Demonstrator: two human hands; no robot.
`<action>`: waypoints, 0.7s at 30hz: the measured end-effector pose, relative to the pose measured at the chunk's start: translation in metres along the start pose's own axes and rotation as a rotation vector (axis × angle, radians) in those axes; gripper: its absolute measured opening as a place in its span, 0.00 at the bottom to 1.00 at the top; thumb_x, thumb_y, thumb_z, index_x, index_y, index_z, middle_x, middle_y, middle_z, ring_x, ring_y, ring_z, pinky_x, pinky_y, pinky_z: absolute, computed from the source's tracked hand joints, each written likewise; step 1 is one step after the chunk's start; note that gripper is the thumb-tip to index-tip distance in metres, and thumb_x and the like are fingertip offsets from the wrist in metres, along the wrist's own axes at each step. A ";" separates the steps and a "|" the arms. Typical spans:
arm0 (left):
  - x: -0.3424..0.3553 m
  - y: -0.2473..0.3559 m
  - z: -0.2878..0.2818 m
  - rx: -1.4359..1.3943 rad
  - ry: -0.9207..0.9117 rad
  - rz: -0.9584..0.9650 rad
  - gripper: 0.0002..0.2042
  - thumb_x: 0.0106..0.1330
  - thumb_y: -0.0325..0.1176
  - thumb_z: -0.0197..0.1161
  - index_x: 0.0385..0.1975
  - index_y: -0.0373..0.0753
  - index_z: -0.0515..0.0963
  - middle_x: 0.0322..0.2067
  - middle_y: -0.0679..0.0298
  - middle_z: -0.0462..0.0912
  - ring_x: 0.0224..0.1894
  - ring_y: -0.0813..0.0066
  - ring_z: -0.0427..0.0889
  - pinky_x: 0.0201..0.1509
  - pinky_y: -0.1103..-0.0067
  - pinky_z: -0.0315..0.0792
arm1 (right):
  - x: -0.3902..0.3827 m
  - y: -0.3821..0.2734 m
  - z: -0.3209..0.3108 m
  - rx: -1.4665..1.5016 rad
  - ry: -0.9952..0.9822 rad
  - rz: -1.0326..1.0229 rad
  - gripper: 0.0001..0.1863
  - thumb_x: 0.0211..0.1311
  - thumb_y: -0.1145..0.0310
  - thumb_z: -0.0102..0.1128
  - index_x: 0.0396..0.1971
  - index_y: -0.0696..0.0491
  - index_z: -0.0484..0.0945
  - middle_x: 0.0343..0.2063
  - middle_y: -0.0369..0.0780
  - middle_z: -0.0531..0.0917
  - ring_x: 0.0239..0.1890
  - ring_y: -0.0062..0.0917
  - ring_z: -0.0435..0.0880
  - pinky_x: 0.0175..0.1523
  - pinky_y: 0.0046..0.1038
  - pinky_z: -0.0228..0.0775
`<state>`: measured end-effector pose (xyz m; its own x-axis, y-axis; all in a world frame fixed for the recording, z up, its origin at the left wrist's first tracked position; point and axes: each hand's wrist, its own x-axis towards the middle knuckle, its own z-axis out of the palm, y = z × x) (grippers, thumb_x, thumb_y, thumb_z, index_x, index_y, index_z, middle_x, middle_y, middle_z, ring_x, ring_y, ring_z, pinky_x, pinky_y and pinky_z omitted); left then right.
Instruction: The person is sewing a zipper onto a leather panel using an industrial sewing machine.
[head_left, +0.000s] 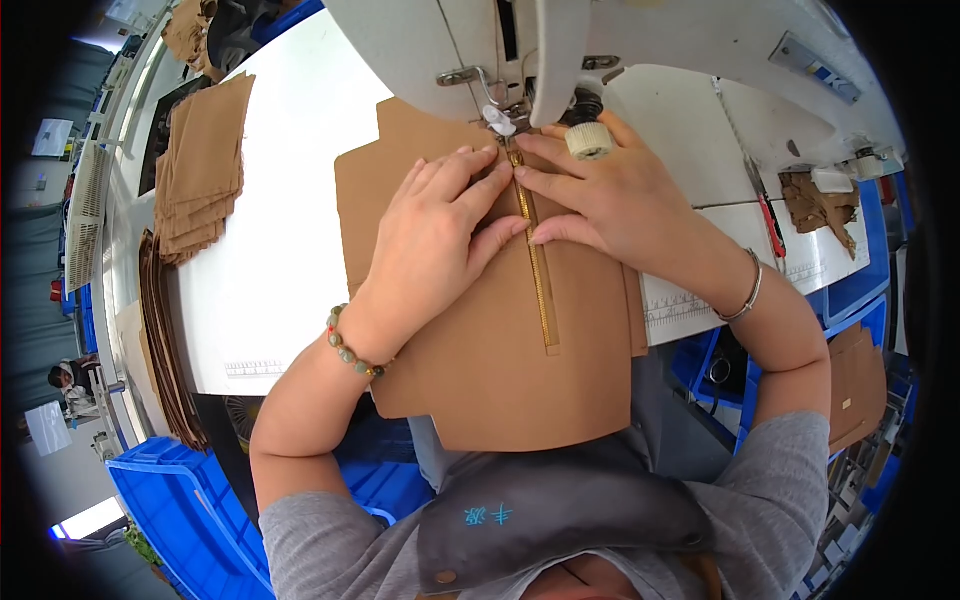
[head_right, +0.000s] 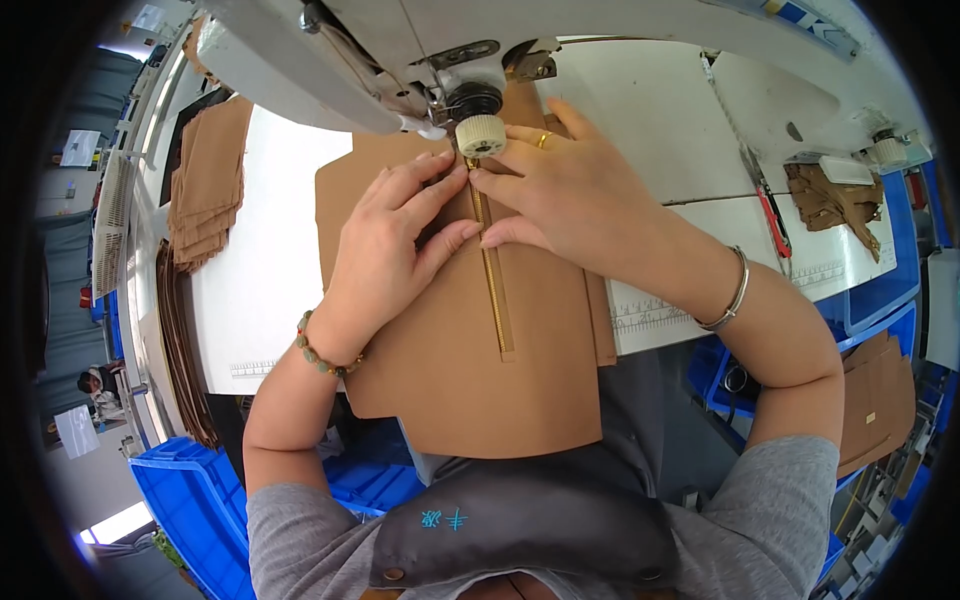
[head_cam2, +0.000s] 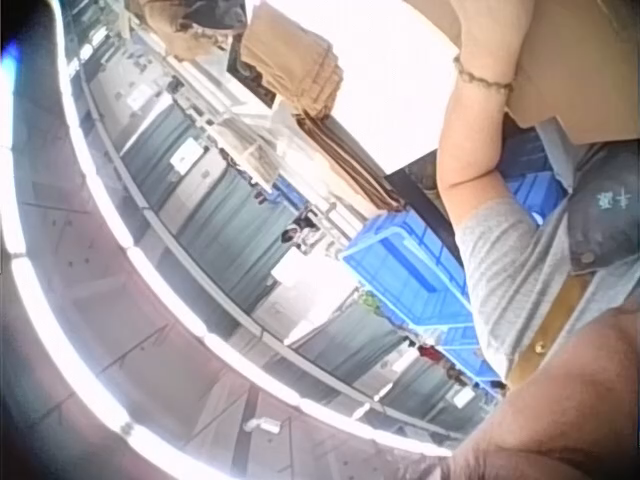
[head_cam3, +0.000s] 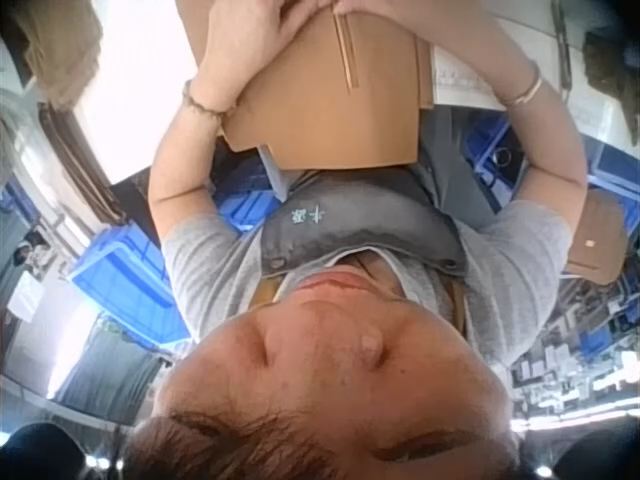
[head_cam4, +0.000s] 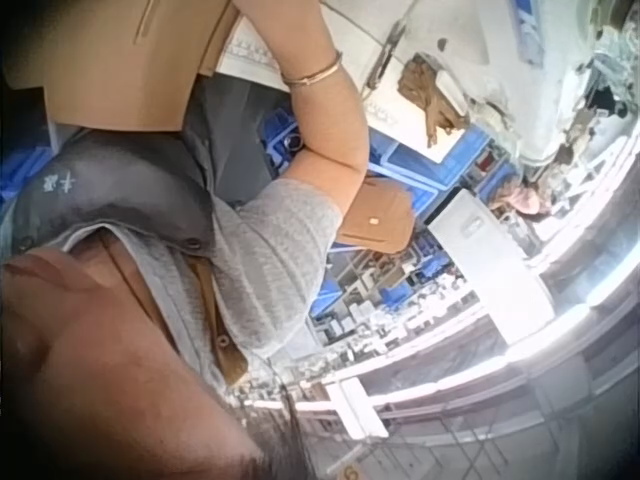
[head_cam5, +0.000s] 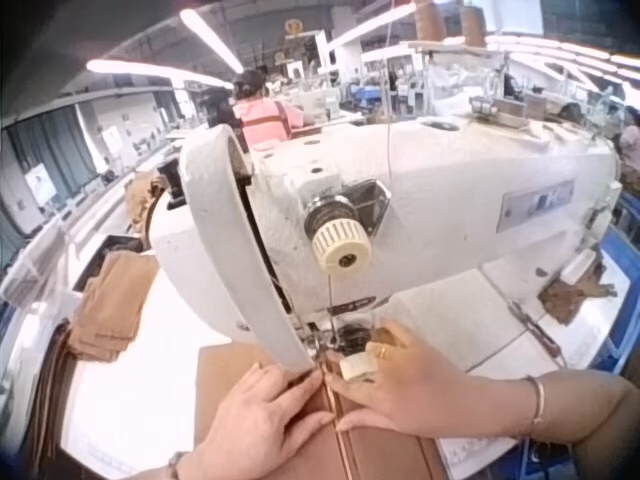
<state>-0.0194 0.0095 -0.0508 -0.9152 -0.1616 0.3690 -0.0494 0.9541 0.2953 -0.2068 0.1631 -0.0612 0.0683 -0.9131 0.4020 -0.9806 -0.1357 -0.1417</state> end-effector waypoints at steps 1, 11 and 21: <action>0.000 0.000 0.000 0.001 0.002 0.002 0.22 0.64 0.39 0.74 0.55 0.34 0.84 0.59 0.54 0.82 0.57 0.53 0.82 0.61 0.65 0.78 | 0.000 0.000 0.000 0.002 0.007 -0.001 0.28 0.59 0.44 0.69 0.52 0.49 0.86 0.52 0.34 0.85 0.62 0.30 0.80 0.75 0.52 0.58; 0.002 -0.003 0.001 0.006 0.009 0.007 0.22 0.65 0.40 0.73 0.55 0.34 0.84 0.59 0.54 0.83 0.57 0.53 0.82 0.62 0.66 0.77 | 0.001 0.003 0.003 -0.003 -0.030 0.021 0.28 0.61 0.43 0.68 0.53 0.48 0.85 0.53 0.34 0.85 0.63 0.31 0.79 0.75 0.55 0.57; 0.001 -0.004 0.001 0.049 0.037 0.035 0.23 0.65 0.42 0.73 0.55 0.35 0.84 0.58 0.56 0.84 0.58 0.54 0.82 0.64 0.65 0.76 | 0.018 0.033 -0.044 0.267 0.494 0.319 0.09 0.68 0.68 0.64 0.39 0.54 0.92 0.27 0.39 0.89 0.22 0.25 0.79 0.29 0.25 0.68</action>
<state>-0.0207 0.0060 -0.0520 -0.9015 -0.1364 0.4108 -0.0382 0.9704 0.2385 -0.2462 0.1589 -0.0190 -0.3737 -0.6488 0.6628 -0.8548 -0.0364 -0.5176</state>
